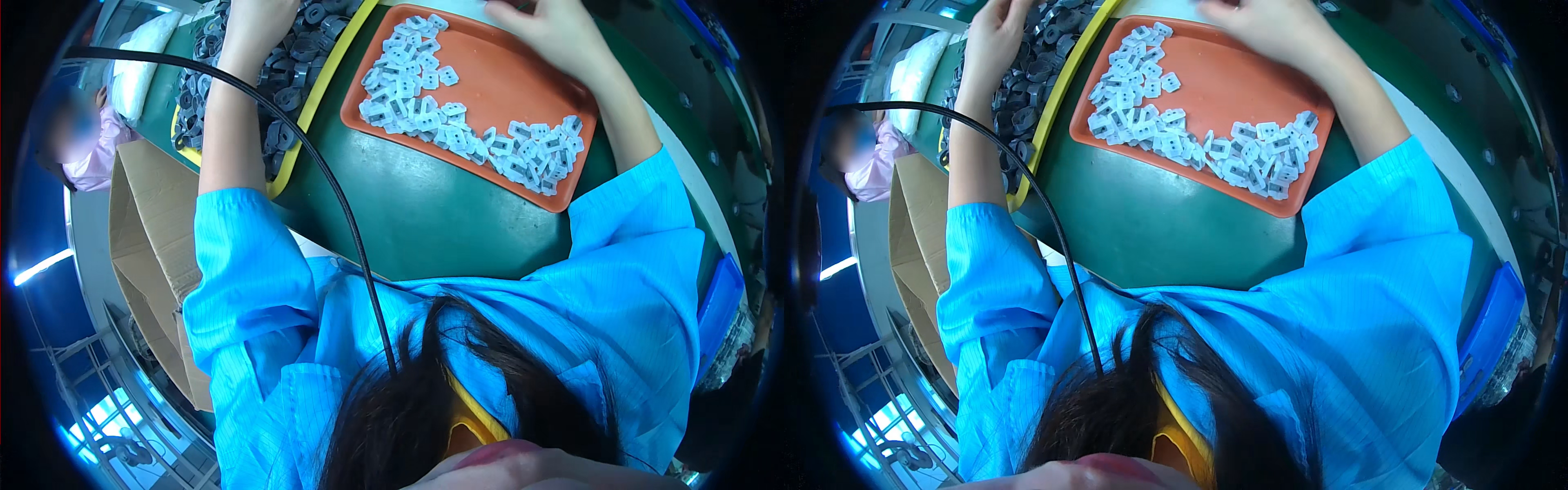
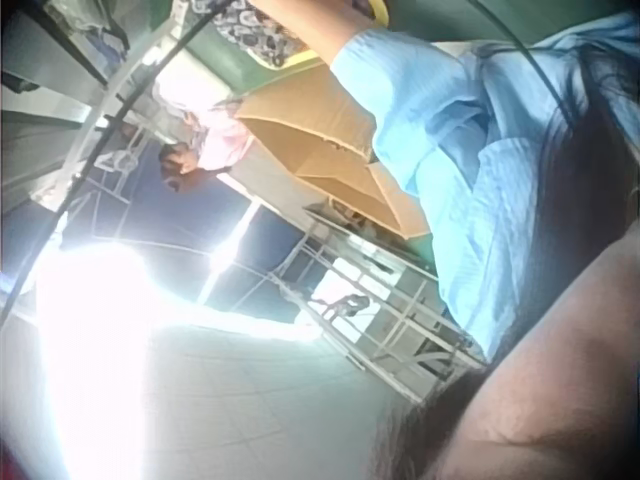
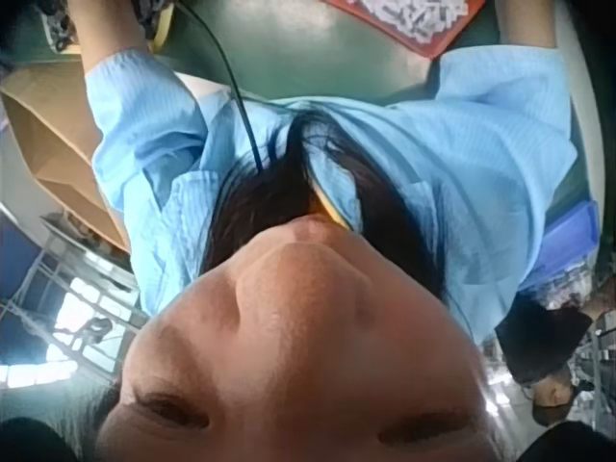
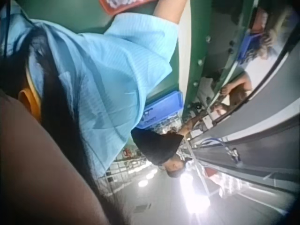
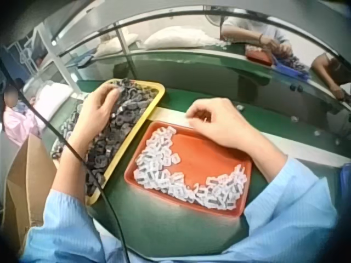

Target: Manually assembling small grey plastic components by fitting them together.

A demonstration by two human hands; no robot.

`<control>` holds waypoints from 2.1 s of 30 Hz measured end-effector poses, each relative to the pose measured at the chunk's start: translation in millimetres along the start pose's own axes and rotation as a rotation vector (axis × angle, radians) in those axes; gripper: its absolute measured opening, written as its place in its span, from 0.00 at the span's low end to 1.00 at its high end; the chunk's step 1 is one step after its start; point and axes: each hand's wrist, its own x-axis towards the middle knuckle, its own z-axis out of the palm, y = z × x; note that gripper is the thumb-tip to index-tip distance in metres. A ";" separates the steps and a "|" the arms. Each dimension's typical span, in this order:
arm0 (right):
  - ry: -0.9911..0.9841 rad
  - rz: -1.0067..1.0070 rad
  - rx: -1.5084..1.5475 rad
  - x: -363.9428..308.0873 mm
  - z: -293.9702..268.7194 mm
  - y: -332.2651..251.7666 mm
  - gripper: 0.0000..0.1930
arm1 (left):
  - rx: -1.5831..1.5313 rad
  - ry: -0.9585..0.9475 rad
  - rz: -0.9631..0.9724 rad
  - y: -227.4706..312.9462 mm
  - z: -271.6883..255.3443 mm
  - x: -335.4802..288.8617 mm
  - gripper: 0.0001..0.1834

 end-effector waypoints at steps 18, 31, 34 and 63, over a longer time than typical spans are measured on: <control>-0.168 0.362 0.548 -4.8 -2.9 6.9 0.10 | -1.156 -0.301 -0.503 54.1 100.3 -49.6 0.21; 0.025 0.352 0.703 -1.7 -10.2 -5.0 0.09 | -0.925 -0.325 -0.402 75.5 105.2 -52.3 0.23; -0.019 0.338 0.584 -3.8 -0.7 -9.6 0.06 | -0.993 -0.326 -0.404 71.1 107.2 -54.7 0.23; 0.228 -0.022 0.043 -6.2 8.4 -19.4 0.14 | -0.635 -0.014 -0.050 86.7 110.6 -62.3 0.18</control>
